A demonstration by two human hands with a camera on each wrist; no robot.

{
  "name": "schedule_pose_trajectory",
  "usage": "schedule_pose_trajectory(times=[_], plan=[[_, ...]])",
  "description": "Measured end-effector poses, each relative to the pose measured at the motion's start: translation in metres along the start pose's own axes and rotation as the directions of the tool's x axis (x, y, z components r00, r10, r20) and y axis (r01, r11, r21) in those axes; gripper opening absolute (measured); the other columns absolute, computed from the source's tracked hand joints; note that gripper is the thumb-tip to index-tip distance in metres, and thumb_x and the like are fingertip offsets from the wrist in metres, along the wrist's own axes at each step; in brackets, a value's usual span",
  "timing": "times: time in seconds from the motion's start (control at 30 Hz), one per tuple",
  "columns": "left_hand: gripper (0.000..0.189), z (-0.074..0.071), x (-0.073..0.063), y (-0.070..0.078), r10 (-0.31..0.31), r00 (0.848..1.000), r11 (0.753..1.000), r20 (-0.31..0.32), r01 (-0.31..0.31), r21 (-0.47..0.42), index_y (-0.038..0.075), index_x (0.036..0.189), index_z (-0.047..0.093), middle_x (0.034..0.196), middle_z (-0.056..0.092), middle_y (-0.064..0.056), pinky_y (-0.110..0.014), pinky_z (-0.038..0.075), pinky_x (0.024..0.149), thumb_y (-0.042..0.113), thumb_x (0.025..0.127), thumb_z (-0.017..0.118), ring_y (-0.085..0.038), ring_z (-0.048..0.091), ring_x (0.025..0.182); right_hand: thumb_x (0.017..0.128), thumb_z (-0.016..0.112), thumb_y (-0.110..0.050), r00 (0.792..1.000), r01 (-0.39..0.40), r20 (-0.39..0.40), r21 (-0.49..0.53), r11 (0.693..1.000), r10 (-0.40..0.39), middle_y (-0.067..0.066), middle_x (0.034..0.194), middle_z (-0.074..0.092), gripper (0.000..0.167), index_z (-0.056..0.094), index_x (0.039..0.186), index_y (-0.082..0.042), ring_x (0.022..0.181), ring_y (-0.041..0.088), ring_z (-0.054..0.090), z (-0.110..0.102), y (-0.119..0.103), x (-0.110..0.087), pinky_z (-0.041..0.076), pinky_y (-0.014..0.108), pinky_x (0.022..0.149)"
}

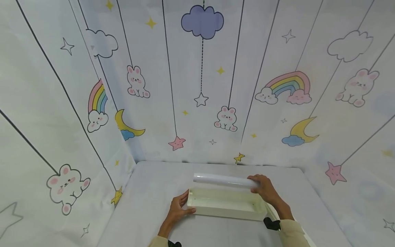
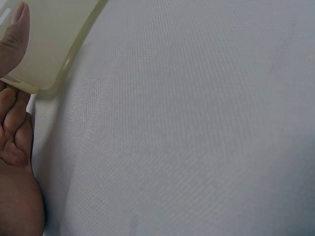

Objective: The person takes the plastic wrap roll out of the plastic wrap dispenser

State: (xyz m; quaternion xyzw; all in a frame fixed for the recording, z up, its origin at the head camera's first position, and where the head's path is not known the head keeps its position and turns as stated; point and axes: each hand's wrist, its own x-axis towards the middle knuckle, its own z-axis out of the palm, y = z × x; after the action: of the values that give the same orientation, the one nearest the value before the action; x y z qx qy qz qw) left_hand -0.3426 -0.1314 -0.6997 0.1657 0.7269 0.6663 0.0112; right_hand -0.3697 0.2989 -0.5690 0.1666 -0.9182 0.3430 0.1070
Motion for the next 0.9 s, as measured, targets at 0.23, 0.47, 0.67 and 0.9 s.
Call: schedule_pose_trajectory(times=[0.23, 0.47, 0.67, 0.9], plan=[[0.098, 0.000, 0.001, -0.001, 0.100, 0.995, 0.995, 0.005, -0.101, 0.015, -0.013, 0.160, 0.043, 0.159, 0.052, -0.033, -0.020, 0.048, 0.120, 0.014, 0.083, 0.097, -0.039, 0.057, 0.149, 0.074, 0.091, 0.008, 1.000, 0.022, -0.005, -0.016, 1.000, -0.022, 0.018, 0.112, 0.080, 0.053, 0.078, 0.125, 0.004, 0.106, 0.036, 0.070, 0.001, 0.001, 0.004, 0.055, 0.043, 0.091], [0.101, -0.001, 0.001, -0.005, 0.015, 1.000, 1.000, 0.003, -0.015, -0.005, -0.010, 0.162, 0.042, 0.163, 0.051, -0.027, -0.011, 0.043, 0.118, 0.015, 0.082, 0.098, -0.029, 0.056, 0.152, 0.074, 0.092, 0.007, 1.000, 0.028, 0.010, -0.017, 0.999, -0.028, 0.020, 0.114, 0.080, 0.052, 0.078, 0.124, 0.005, 0.107, 0.040, 0.070, -0.003, -0.001, 0.010, 0.055, 0.049, 0.093], [0.098, -0.002, 0.000, -0.005, 0.058, 0.998, 0.998, 0.006, -0.058, 0.032, -0.013, 0.161, 0.042, 0.162, 0.049, -0.033, -0.014, 0.045, 0.119, 0.013, 0.084, 0.096, -0.042, 0.054, 0.151, 0.075, 0.091, 0.008, 0.999, 0.016, 0.031, 0.000, 1.000, -0.016, 0.022, 0.115, 0.079, 0.051, 0.078, 0.125, 0.006, 0.109, 0.041, 0.068, -0.005, -0.001, 0.016, 0.053, 0.054, 0.095], [0.103, -0.003, 0.002, -0.010, -0.024, 1.000, 0.998, 0.000, 0.024, -0.051, -0.003, 0.164, 0.044, 0.166, 0.050, -0.020, -0.009, 0.042, 0.117, 0.021, 0.080, 0.100, -0.011, 0.055, 0.150, 0.074, 0.091, 0.009, 0.999, -0.019, 0.034, 0.006, 1.000, 0.019, 0.024, 0.117, 0.079, 0.051, 0.078, 0.124, 0.007, 0.112, 0.044, 0.066, -0.002, 0.003, 0.018, 0.053, 0.052, 0.096]])
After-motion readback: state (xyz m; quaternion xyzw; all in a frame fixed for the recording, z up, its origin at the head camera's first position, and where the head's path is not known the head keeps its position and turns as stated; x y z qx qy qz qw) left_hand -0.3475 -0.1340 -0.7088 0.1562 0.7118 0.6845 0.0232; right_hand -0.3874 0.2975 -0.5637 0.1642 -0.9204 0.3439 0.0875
